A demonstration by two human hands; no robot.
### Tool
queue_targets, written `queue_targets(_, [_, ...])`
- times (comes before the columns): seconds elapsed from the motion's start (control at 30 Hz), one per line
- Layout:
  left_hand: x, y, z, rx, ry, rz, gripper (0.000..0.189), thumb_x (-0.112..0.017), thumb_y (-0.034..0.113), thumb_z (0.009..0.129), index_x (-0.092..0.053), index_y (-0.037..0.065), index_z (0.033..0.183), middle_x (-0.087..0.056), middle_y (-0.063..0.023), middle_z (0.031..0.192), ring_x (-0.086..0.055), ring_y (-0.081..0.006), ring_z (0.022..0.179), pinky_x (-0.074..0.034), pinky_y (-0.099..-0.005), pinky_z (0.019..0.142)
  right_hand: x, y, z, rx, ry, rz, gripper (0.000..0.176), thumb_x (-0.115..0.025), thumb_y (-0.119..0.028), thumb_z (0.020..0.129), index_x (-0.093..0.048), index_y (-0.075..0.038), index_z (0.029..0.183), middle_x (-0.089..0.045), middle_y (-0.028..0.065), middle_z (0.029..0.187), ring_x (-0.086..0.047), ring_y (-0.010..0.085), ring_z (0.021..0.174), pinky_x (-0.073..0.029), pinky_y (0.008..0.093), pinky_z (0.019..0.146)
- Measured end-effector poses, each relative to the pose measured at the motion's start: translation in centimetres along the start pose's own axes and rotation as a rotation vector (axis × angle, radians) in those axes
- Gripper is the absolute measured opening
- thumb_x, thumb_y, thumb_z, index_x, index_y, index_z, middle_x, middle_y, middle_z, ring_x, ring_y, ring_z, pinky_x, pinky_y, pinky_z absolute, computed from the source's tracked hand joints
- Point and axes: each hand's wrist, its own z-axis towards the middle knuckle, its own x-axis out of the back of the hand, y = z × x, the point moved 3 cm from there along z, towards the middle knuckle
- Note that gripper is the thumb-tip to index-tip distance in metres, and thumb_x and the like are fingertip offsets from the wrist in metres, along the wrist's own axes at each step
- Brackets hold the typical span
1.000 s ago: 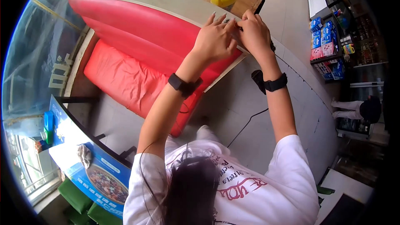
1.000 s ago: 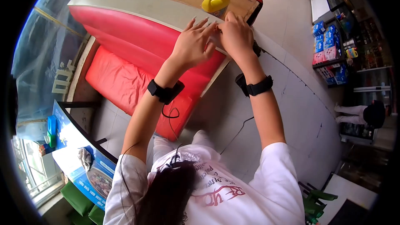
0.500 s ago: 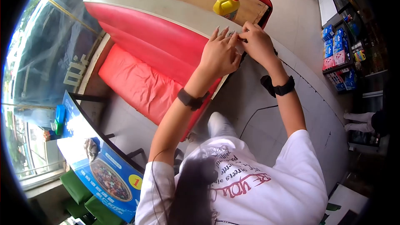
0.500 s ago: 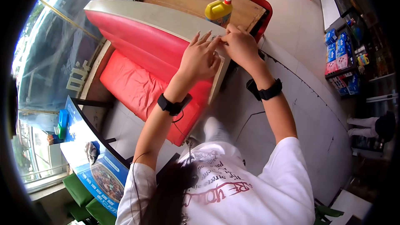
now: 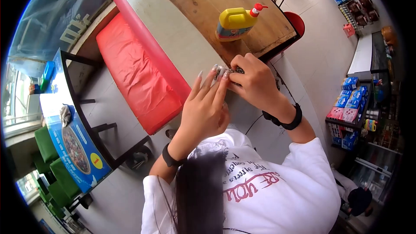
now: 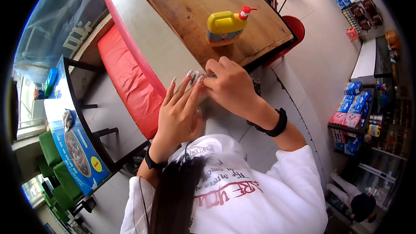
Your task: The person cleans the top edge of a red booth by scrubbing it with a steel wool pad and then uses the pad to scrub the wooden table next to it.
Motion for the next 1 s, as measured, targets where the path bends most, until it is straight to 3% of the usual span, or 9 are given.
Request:
queue_targets(0.13, [1.3,-0.6,0.6,0.157,0.022,0.127,0.069,-0.058,0.010,0.067,-0.049,-0.009,0.134,-0.056,-0.0205,0.134,-0.048,-0.0360,0.132,-0.032,-0.0500,0.113,-1.7,1.9,4.2,0.239,-0.011,0.074,0.015,-0.073,-0.024,0.078,-0.072,-0.010,0.077,-0.056,0.0023,0.090,-0.056,0.0217,0.083,-0.050,0.0332,0.071])
queue_targets(0.23, [1.5,-3.5,1.6,0.171,0.077,0.206,0.064,-0.055,0.008,0.071,-0.049,-0.009,0.133,-0.058,-0.0211,0.132,-0.049,-0.0356,0.131,-0.033,-0.0502,0.112,-3.6,3.6,8.5,0.308,-0.041,0.175,0.011,-0.074,-0.021,0.078,-0.073,-0.010,0.081,-0.055,0.0028,0.091,-0.056,0.0221,0.084,-0.048,0.0351,0.072])
queue_targets(0.3, [1.8,-4.3,1.7,0.143,0.070,0.211,0.063,-0.054,0.006,0.072,-0.049,-0.008,0.133,-0.058,-0.0213,0.130,-0.051,-0.0351,0.130,-0.034,-0.0502,0.112,-3.8,4.5,8.9,0.357,-0.084,0.293,0.010,-0.075,-0.021,0.078,-0.074,-0.012,0.084,-0.055,0.0035,0.092,-0.056,0.0227,0.085,-0.048,0.0356,0.073])
queue_targets(0.47, [1.2,-0.1,-0.9,0.147,0.017,0.098,0.063,-0.055,0.004,0.070,-0.052,-0.007,0.132,-0.058,-0.0198,0.133,-0.051,-0.0336,0.130,-0.035,-0.0486,0.111,-2.4,4.3,4.8,0.408,-0.170,0.431,0.012,-0.075,-0.024,0.078,-0.073,-0.013,0.082,-0.055,0.0044,0.093,-0.056,0.0224,0.086,-0.048,0.0357,0.074])
queue_targets(0.6, [1.0,1.0,-1.5,0.163,0.015,0.122,0.060,-0.055,0.005,0.071,-0.054,-0.008,0.129,-0.059,-0.0192,0.132,-0.051,-0.0342,0.131,-0.035,-0.0489,0.111,-1.6,3.5,3.8,0.434,-0.166,0.356,0.013,-0.075,-0.026,0.077,-0.072,-0.014,0.079,-0.054,0.0037,0.092,-0.054,0.0223,0.083,-0.047,0.0353,0.073])
queue_targets(0.83, [2.4,-4.0,0.9,0.165,0.115,0.195,0.054,-0.057,0.007,0.073,-0.056,-0.008,0.125,-0.063,-0.0202,0.123,-0.053,-0.0349,0.128,-0.037,-0.0491,0.110,-4.0,3.4,9.2,0.478,-0.033,0.252,0.012,-0.074,-0.024,0.078,-0.070,-0.013,0.078,-0.055,0.0029,0.089,-0.055,0.0227,0.083,-0.048,0.0354,0.071])
queue_targets(1.0, [1.8,0.6,-1.8,0.154,0.043,0.147,0.055,-0.059,0.010,0.074,-0.056,-0.010,0.124,-0.062,-0.0216,0.126,-0.053,-0.0346,0.128,-0.035,-0.0481,0.112,-1.7,1.5,4.7,0.569,-0.111,0.200,0.016,-0.074,-0.025,0.074,-0.066,-0.012,0.075,-0.055,0.0035,0.088,-0.054,0.0225,0.081,-0.048,0.0345,0.070])
